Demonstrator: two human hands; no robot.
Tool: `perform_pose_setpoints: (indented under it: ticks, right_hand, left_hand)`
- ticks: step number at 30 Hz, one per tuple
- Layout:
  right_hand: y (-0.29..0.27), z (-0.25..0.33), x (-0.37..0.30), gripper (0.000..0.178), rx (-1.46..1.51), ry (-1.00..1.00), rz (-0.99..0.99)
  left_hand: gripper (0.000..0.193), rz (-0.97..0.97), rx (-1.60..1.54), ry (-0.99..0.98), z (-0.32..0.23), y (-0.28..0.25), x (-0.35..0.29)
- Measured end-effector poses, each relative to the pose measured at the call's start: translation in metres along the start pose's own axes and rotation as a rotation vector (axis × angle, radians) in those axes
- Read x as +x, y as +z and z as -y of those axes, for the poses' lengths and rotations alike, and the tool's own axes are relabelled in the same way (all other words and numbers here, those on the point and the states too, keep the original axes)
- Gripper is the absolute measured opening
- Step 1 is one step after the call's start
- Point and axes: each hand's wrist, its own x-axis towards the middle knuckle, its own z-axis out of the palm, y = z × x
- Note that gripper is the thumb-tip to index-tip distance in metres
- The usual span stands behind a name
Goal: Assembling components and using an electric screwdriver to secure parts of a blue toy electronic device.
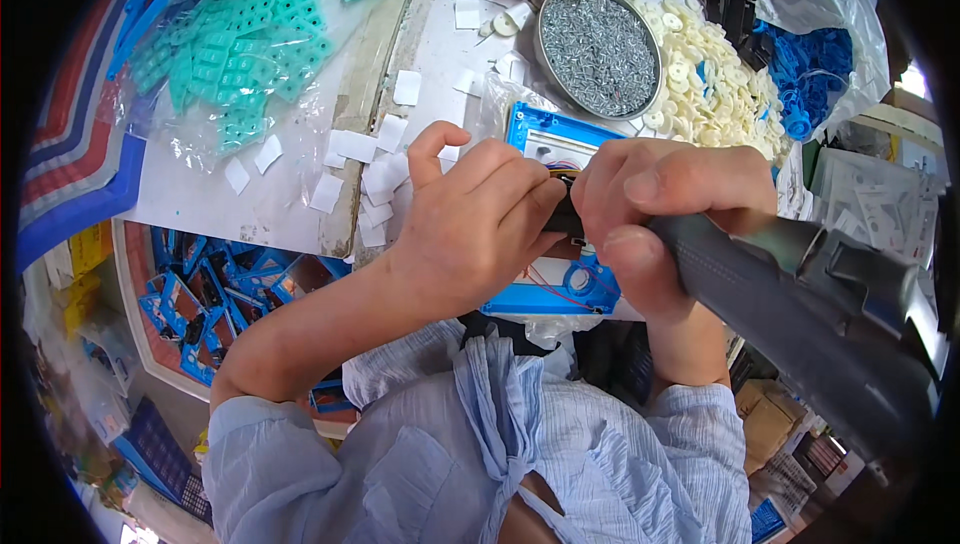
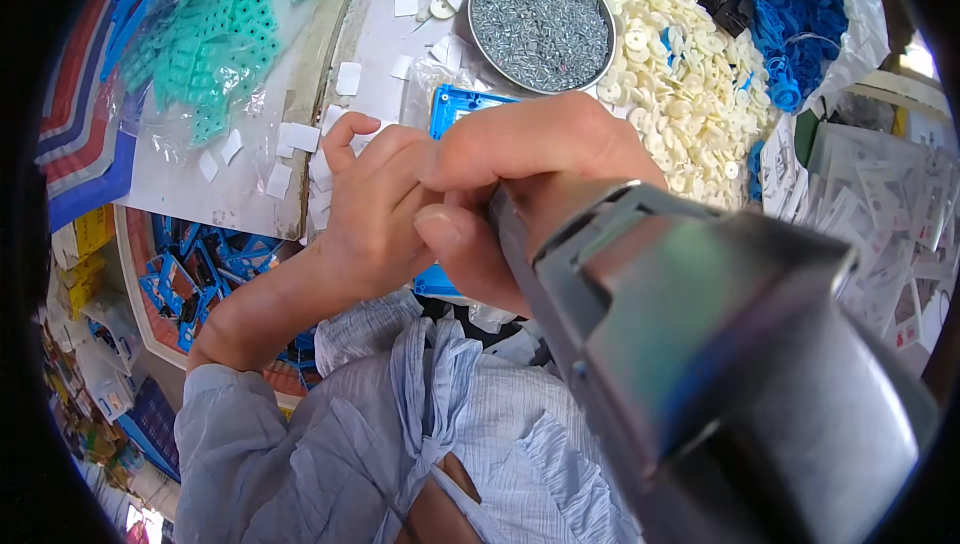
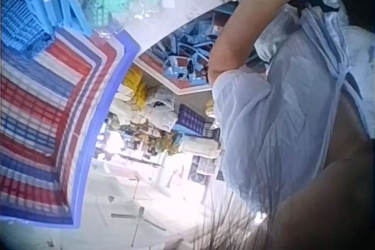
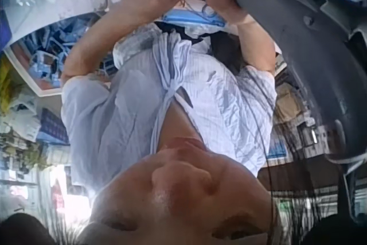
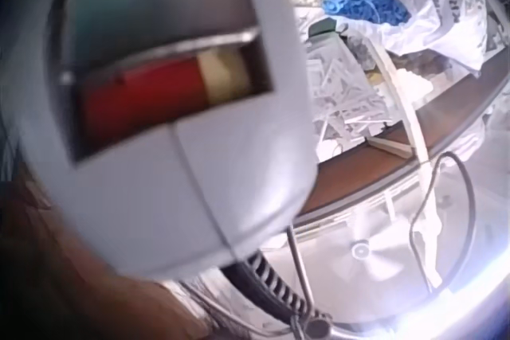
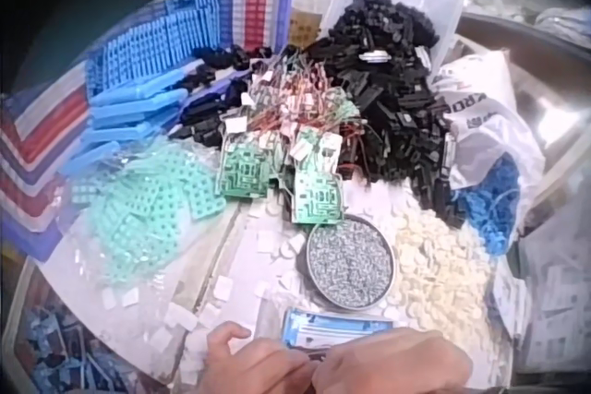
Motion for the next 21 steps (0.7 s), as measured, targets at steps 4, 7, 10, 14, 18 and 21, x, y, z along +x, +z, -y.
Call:
perform_pose_setpoints:
  ticks: [4,7,10,14,18,21]
  right_hand:
    - [-0.006,0.0,0.0,0.034,-0.101,-0.011,0.059]
    - [0.0,-0.007,-0.006,0.035,-0.018,-0.014,-0.039]
    - [-0.004,-0.016,-0.01,0.043,0.139,-0.031,-0.07]
    - [-0.021,-0.003,-0.006,0.071,0.234,-0.17,-0.193]
    - [-0.041,0.038,-0.025,0.09,-0.402,-0.38,-0.612]
    - [-0.038,0.022,-0.067,0.084,-0.806,-0.486,-0.733]
  left_hand:
    - [0.034,0.017,0.003,0.004,0.0,-0.001,0.0]
    - [0.037,0.05,0.006,0.009,0.001,-0.003,0.0]
    - [0.038,0.074,-0.033,-0.005,0.004,-0.003,-0.001]
    - [0.044,0.127,-0.077,-0.023,0.008,-0.004,0.0]
    - [0.039,0.189,-0.206,-0.073,0.021,0.001,0.001]
    - [0.036,0.134,-0.365,-0.188,0.023,0.008,0.009]
